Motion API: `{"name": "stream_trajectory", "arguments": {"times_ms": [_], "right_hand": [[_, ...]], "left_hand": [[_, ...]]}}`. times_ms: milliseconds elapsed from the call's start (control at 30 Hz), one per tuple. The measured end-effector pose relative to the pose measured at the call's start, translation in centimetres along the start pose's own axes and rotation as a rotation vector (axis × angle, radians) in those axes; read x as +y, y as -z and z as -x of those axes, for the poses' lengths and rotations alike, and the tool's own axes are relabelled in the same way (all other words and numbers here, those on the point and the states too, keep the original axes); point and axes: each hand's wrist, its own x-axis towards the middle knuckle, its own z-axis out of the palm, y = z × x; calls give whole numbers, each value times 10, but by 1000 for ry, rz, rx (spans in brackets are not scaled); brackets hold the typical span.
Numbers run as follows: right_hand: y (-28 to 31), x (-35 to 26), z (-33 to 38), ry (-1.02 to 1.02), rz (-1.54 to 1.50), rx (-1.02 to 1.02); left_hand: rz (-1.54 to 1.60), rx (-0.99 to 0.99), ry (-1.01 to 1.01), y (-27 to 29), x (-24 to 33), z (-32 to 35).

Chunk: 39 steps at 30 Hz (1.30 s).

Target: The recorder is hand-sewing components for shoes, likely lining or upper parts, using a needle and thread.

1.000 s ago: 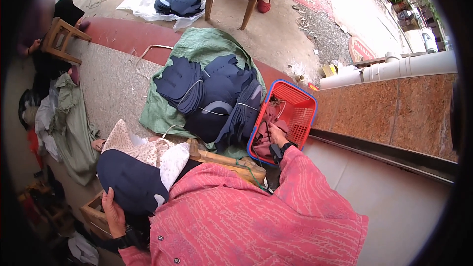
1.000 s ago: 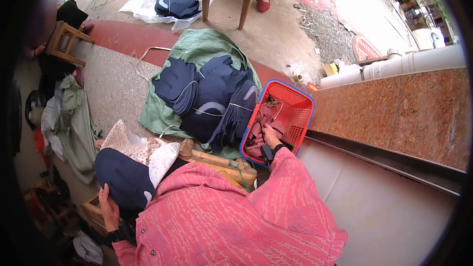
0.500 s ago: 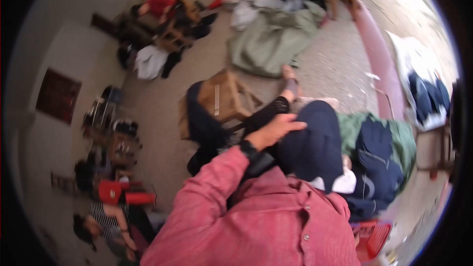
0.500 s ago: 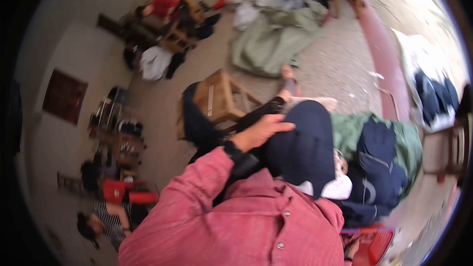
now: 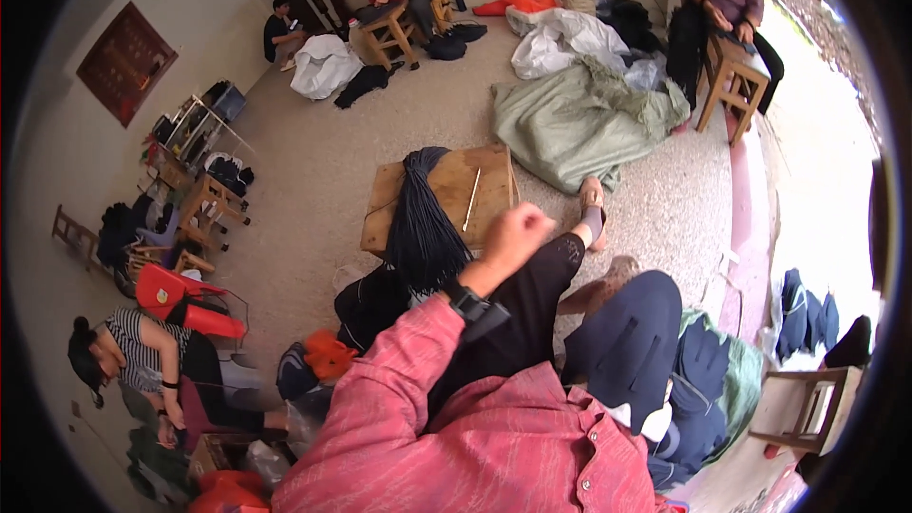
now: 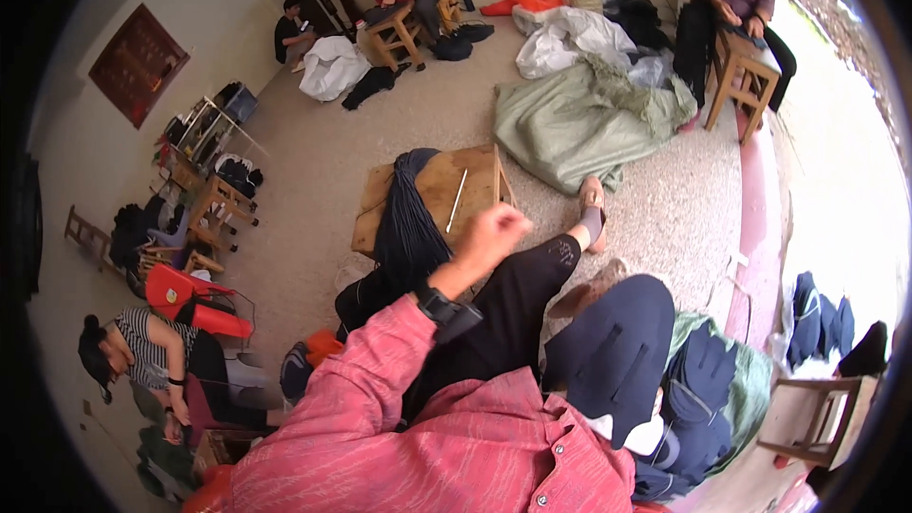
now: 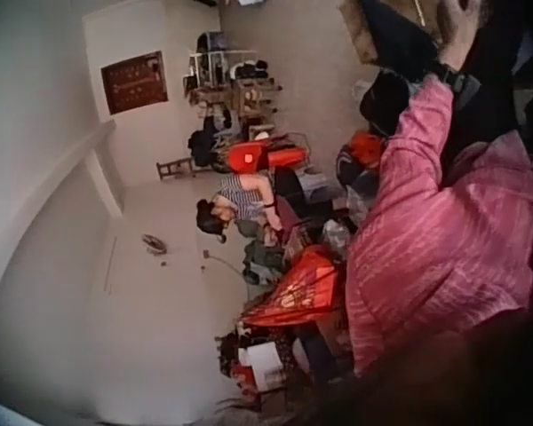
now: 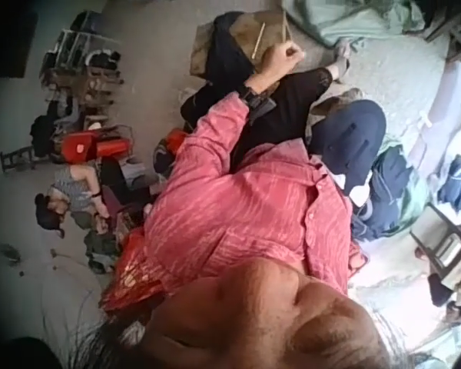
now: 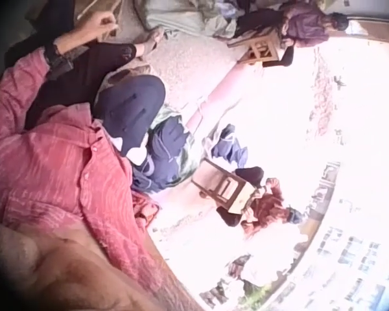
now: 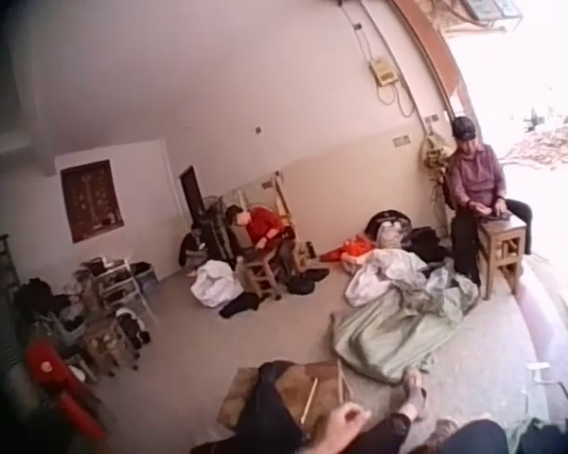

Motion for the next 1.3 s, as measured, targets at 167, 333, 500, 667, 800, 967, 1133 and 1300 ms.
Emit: {"name": "stream_trajectory", "arguments": {"times_ms": [167, 333, 500, 667, 800, 967, 1133, 1300], "right_hand": [[-21, -144, -20, 532, -121, -129], [-93, -354, 75, 955, -403, -504], [-157, -453, 199, 930, -347, -970], [-180, -466, 269, 1091, -189, -1181], [-171, -475, 304, 1457, -66, -1025], [-160, -482, 342, 1705, -21, -995], [-153, -482, 353, 727, -402, -1523], [-146, -481, 338, 614, -455, -1450]], "left_hand": [[-774, 295, 118, 67, -54, -7], [-792, 257, 247, 66, -84, -17], [-773, 153, 268, 73, -80, -19], [-609, 76, 323, 91, -64, -9], [-2, -64, 219, 99, -36, 20], [964, -506, 152, 85, 33, 69], [842, -790, 147, 53, 82, 89], [846, -807, 138, 26, 89, 92]]}}
